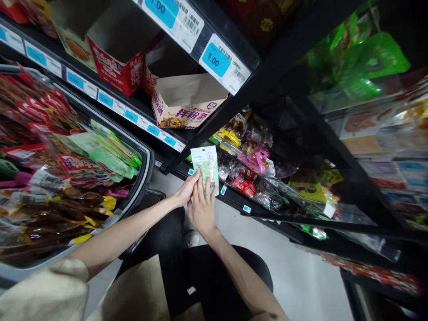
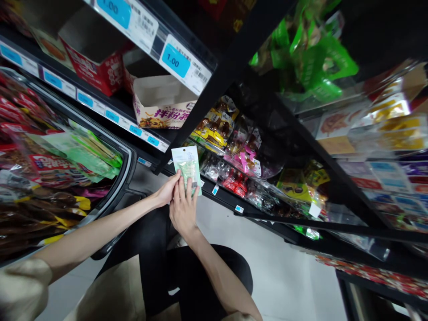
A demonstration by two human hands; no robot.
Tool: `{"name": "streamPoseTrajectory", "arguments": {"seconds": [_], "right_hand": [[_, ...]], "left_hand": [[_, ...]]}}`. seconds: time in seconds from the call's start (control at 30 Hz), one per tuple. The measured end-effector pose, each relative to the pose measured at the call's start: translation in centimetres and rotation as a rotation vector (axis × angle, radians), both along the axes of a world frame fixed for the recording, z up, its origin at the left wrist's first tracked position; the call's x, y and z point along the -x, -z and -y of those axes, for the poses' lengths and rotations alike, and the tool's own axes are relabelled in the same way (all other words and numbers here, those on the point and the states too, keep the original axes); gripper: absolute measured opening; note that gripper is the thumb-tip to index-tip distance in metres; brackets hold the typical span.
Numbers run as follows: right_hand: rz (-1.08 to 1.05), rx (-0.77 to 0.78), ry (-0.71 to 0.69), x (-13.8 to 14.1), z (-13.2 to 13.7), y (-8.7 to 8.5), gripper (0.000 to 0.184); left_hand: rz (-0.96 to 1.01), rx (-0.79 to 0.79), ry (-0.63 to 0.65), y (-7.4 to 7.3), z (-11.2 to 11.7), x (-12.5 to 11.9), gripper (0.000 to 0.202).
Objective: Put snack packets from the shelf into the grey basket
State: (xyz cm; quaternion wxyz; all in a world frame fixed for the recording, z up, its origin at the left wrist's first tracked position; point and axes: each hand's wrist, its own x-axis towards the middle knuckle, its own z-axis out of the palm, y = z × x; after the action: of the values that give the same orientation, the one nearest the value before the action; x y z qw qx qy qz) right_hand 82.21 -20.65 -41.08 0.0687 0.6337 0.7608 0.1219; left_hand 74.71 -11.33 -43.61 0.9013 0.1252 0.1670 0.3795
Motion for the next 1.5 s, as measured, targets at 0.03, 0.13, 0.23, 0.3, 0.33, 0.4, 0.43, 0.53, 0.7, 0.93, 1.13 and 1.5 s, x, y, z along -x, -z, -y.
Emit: {"name": "streamPoseTrajectory", "arguments": {"seconds": [0.03, 0.13, 0.23, 0.3, 0.33, 0.4, 0.43, 0.53, 0.7, 0.93, 1.13, 1.5], "right_hand": [[0.003, -0.001, -0.002, 0.0, 0.0, 0.0, 0.070], [0.013, -0.002, -0.006, 0.1, -0.1, 0.0, 0.070], [0.014, -0.001, -0.006, 0.1, -0.1, -0.1, 0.069], [-0.004, -0.003, -0.009, 0.0, -0.2, -0.3, 0.069], [-0.025, -0.007, -0.013, -0.1, -0.3, -0.3, 0.069], [-0.105, -0.045, -0.033, -0.5, -0.4, -0.5, 0.069], [-0.168, -0.082, -0.052, -0.7, -0.5, -0.6, 0.069], [-0.408, -0.242, -0.095, -1.5, -1.0, -0.9, 0.062], [-0.820, -0.400, 0.137, -3.5, -2.1, -1.5, 0.044], [-1.543, -0.146, 0.647, -8.5, -4.7, 1.0, 0.051], [-1.509, -0.129, 0.869, -10.8, -6.8, 3.6, 0.065], [-1.083, -0.064, 0.878, -12.5, -20.0, 6.0, 0.046]], "left_hand": [[0.000, -0.004, -0.001, 0.0, 0.0, 0.0, 0.056], [0.003, -0.019, -0.001, 0.1, 0.0, 0.0, 0.058], [0.003, -0.030, -0.006, 0.4, -0.1, -0.2, 0.059], [-0.003, -0.044, -0.005, 0.7, 0.0, -0.3, 0.061], [-0.009, -0.058, -0.003, 0.8, 0.0, -0.4, 0.062], [-0.036, -0.102, 0.017, 1.1, 0.1, -0.6, 0.065], [-0.061, -0.137, 0.035, 1.2, 0.1, -0.6, 0.067], [-0.189, -0.306, 0.086, 1.0, 0.3, -0.2, 0.068], [-0.297, -0.706, 0.016, 0.2, 0.6, 0.7, 0.056], [-0.951, -1.297, 0.223, 2.1, 1.5, 0.5, 0.062], [-1.110, -1.512, 0.677, 3.7, 2.4, 0.6, 0.067], [-1.289, -1.340, 0.849, 7.9, 3.9, -1.0, 0.039]]}}
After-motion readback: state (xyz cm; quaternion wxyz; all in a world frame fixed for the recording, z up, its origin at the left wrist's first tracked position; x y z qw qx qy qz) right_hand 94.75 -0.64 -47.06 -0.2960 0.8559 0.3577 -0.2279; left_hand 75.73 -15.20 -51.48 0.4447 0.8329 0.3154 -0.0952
